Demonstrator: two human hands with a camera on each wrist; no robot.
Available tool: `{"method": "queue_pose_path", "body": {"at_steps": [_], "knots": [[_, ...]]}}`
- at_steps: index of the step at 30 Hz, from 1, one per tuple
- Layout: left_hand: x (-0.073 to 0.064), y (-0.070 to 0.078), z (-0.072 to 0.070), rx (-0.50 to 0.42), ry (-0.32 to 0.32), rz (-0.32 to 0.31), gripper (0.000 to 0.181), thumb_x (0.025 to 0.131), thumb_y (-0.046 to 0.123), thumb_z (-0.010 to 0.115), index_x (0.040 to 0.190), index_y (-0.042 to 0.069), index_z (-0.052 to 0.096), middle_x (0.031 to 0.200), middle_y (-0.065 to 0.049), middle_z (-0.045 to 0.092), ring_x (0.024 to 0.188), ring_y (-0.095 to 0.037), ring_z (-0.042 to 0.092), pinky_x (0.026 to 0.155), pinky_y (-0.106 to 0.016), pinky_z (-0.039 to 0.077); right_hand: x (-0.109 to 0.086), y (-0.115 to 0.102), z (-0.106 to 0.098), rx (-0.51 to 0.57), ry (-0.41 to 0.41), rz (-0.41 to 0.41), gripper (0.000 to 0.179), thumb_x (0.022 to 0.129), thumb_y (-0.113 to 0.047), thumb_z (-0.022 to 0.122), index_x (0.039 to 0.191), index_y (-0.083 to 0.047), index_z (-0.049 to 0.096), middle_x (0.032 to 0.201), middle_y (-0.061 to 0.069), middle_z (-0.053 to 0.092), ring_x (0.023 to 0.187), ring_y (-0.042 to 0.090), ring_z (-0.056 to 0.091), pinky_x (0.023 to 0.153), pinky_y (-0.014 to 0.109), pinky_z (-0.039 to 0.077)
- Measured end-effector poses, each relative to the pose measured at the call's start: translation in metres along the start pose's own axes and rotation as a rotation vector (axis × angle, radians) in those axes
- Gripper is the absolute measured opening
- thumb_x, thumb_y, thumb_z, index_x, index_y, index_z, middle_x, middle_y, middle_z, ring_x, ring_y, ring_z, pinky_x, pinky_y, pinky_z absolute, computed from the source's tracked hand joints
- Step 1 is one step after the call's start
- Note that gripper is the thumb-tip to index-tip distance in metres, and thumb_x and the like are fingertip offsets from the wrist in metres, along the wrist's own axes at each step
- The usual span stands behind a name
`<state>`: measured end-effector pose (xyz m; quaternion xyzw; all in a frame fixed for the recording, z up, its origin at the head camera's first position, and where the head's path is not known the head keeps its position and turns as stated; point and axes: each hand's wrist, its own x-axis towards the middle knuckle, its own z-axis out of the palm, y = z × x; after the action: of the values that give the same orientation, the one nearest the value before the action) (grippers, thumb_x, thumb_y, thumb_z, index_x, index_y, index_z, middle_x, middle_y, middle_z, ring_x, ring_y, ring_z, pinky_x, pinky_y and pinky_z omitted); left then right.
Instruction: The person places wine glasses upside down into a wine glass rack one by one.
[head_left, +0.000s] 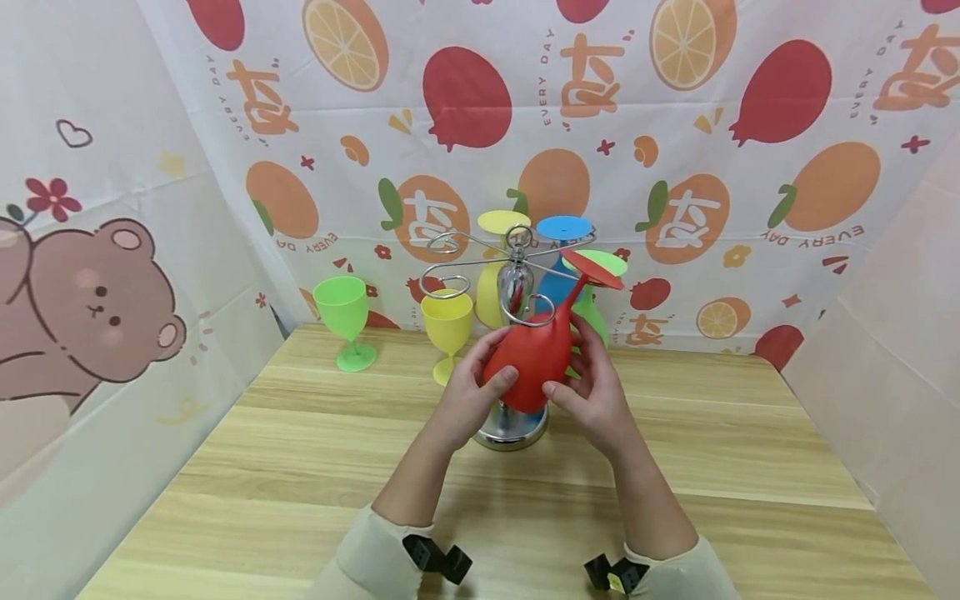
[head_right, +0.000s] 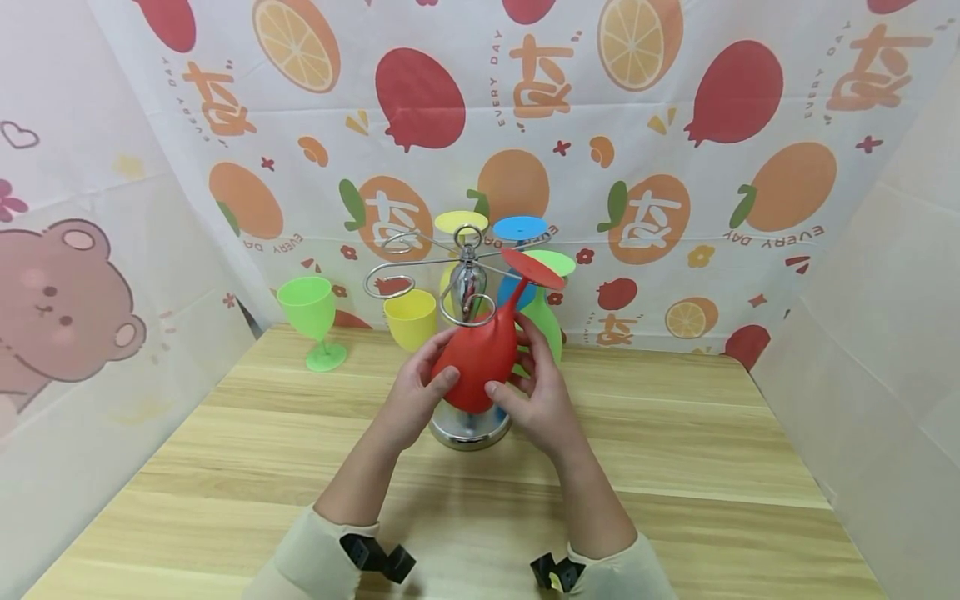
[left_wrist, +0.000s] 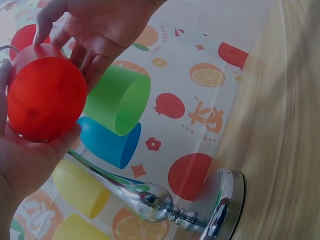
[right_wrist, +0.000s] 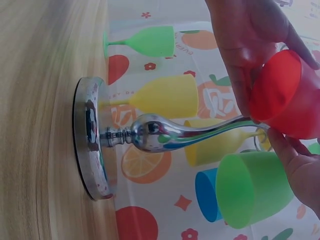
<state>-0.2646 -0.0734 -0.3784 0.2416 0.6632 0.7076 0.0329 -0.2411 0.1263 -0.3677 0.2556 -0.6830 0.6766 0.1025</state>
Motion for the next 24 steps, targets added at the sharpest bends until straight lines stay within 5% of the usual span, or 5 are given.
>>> {"method": "queue_pose_path", "body": {"at_steps": [14,24], "knots": [[0.0042,-0.0025,-0.0051,-0.033,0.038,0.026,0.049,0.098,0.033,0.059,0.144,0.026,0.043,0.14,-0.003,0.05,0.13,-0.027,0.048,0.094,-0.042,0.055,0.0004,0.0019,0.0041,-0.043,0.092,0.029,0.079,0.084,-0.004,0.074,0.149,-0.015,0.03,0.141,0.006,0.048,0.124,0.028,0.052,0.09,0.032,0.056],[0.0042,-0.0024,-0.0087,-0.036,0.045,0.021,0.048,0.099,0.031,0.059,0.143,0.023,0.043,0.141,-0.003,0.05,0.131,-0.026,0.047,0.094,-0.041,0.055,0.0008,0.003,0.0054,-0.11,0.1,-0.002,0.068,0.087,-0.009,0.074,0.146,-0.021,0.042,0.141,0.0,0.05,0.125,0.026,0.053,0.092,0.032,0.055]]}}
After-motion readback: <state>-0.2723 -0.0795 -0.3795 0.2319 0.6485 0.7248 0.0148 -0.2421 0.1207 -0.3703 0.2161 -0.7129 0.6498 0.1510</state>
